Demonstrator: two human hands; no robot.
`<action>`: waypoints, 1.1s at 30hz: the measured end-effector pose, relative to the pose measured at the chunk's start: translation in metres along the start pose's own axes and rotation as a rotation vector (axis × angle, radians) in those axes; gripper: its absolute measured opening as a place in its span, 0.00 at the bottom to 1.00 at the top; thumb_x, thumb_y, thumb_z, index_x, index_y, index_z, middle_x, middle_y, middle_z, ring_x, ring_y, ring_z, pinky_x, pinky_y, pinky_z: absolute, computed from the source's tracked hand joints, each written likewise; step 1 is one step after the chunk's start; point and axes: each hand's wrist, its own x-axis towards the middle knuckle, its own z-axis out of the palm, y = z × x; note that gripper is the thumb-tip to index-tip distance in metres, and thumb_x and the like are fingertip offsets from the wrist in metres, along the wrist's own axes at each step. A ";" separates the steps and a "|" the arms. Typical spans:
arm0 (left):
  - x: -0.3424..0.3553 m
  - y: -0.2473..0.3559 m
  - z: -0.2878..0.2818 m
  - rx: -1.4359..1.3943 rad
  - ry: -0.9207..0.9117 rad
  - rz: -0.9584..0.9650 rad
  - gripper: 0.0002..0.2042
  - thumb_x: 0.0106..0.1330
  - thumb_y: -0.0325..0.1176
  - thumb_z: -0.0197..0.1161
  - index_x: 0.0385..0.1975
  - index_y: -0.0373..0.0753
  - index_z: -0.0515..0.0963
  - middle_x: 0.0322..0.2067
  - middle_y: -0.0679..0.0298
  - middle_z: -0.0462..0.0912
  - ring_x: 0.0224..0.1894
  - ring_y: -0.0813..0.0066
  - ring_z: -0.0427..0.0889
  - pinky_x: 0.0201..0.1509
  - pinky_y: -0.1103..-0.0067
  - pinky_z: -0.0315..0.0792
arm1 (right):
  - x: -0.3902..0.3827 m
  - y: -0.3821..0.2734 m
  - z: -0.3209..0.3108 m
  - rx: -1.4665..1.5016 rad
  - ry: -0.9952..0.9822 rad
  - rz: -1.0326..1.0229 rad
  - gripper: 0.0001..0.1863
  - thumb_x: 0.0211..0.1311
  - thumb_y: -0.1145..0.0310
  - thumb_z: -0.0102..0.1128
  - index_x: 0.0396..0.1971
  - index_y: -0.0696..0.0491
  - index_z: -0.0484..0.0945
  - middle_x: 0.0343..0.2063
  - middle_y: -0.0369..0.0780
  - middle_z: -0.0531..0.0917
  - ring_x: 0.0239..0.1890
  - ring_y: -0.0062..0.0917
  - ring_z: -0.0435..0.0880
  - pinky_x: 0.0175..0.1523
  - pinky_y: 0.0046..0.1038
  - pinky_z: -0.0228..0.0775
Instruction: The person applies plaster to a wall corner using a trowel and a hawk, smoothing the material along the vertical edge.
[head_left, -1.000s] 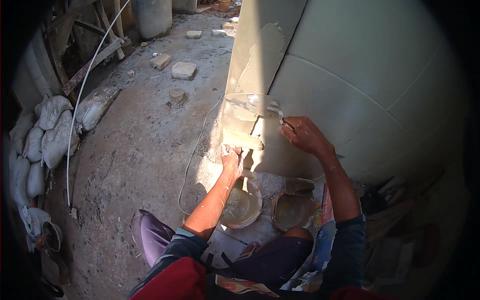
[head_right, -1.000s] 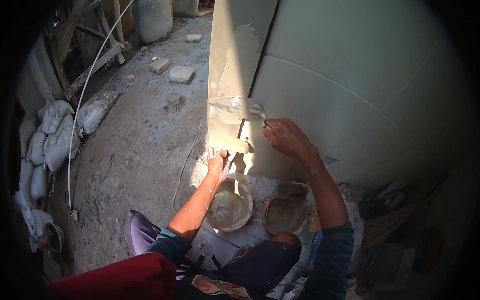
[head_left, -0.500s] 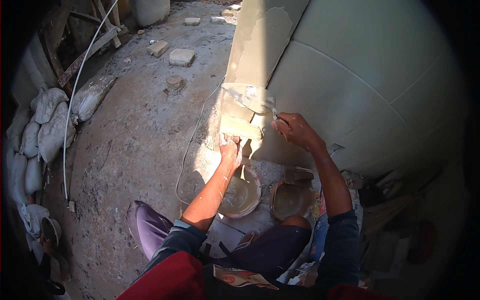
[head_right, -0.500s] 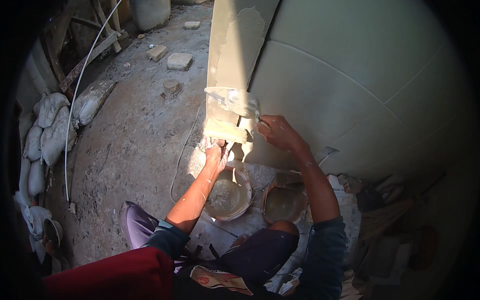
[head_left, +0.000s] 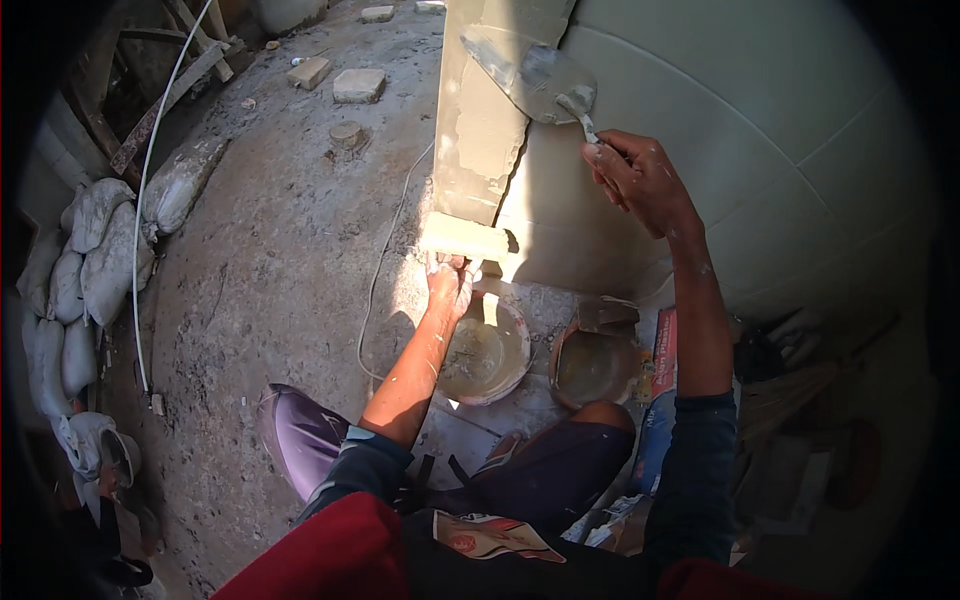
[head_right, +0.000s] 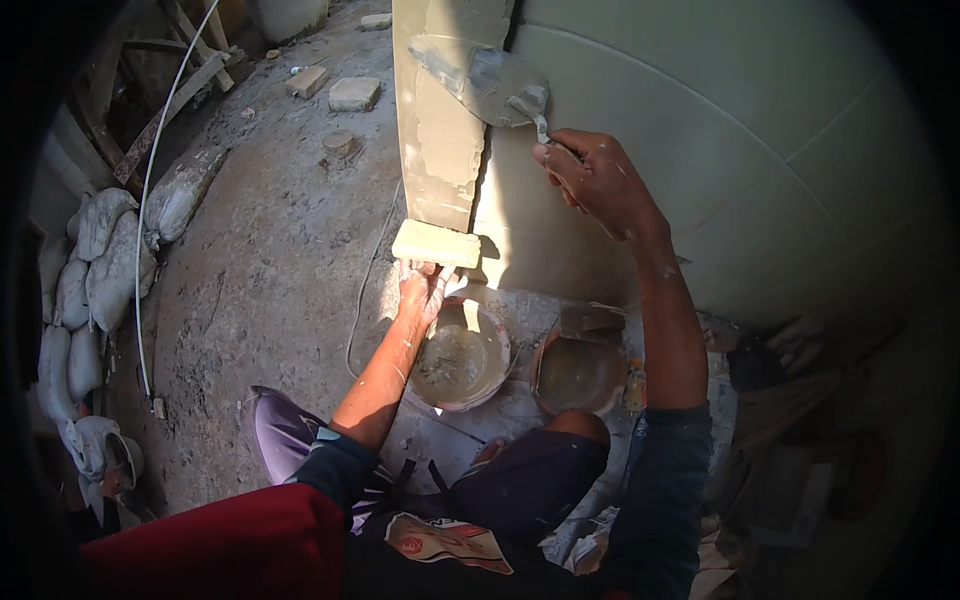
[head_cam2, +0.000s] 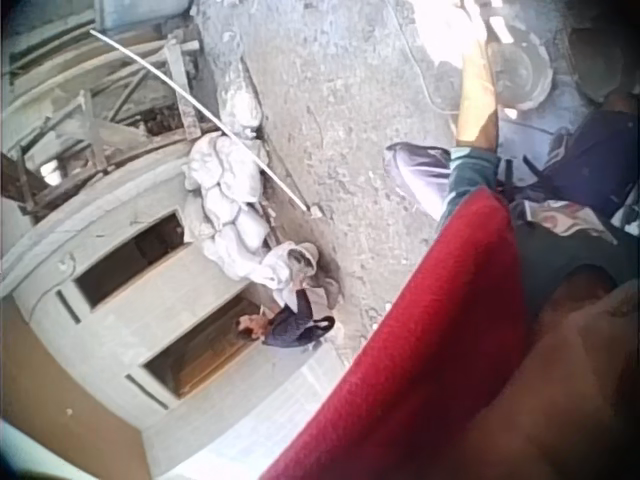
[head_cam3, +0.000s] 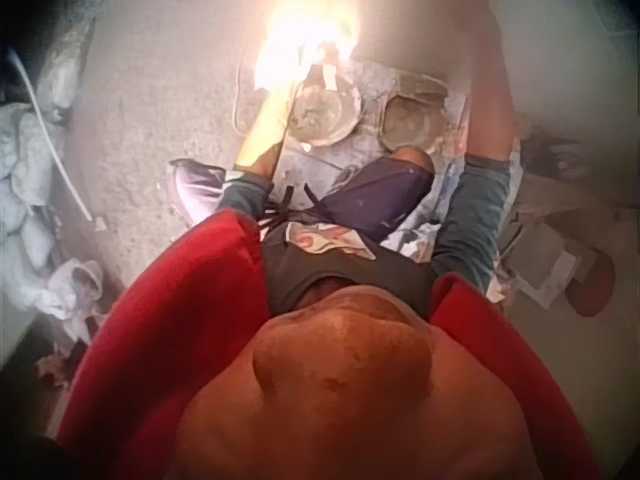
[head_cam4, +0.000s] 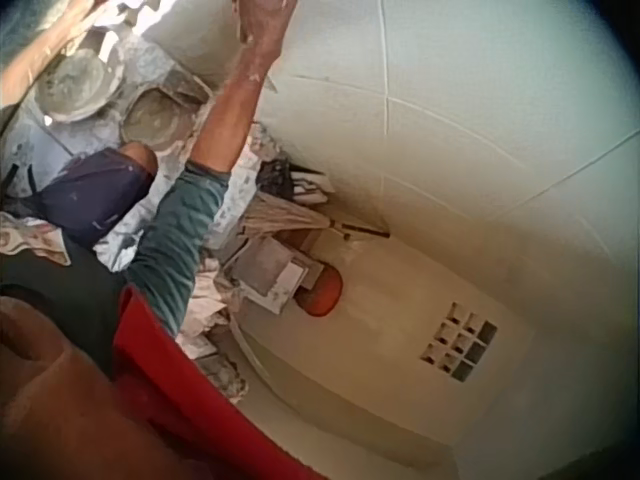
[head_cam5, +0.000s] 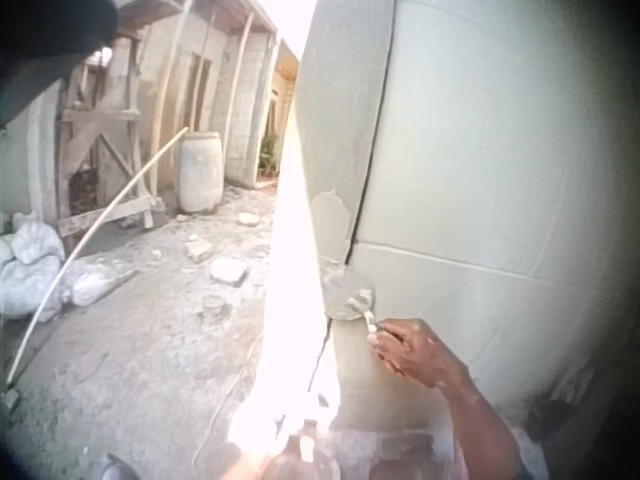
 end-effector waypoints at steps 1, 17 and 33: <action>0.001 -0.001 -0.007 -0.019 0.003 -0.014 0.30 0.63 0.11 0.42 0.64 0.46 0.57 0.56 0.54 0.71 0.53 0.59 0.76 0.58 0.57 0.75 | 0.002 0.020 0.011 -0.029 -0.103 0.049 0.18 0.66 0.60 0.55 0.23 0.59 0.72 0.15 0.33 0.69 0.19 0.15 0.67 0.27 0.24 0.63; -0.012 0.001 -0.023 0.024 -0.038 -0.054 0.28 0.61 0.13 0.50 0.62 0.40 0.61 0.57 0.54 0.71 0.58 0.54 0.73 0.64 0.57 0.71 | -0.006 0.025 0.005 -0.234 0.217 -0.259 0.16 0.65 0.60 0.57 0.35 0.61 0.78 0.19 0.40 0.76 0.19 0.24 0.72 0.28 0.29 0.66; -0.025 0.031 0.015 -0.062 -0.297 -0.218 0.23 0.62 0.14 0.44 0.59 0.29 0.62 0.56 0.46 0.71 0.58 0.50 0.74 0.61 0.57 0.73 | -0.088 0.104 0.076 -0.306 0.193 -0.399 0.18 0.62 0.59 0.61 0.38 0.61 0.79 0.29 0.48 0.81 0.33 0.43 0.82 0.39 0.40 0.73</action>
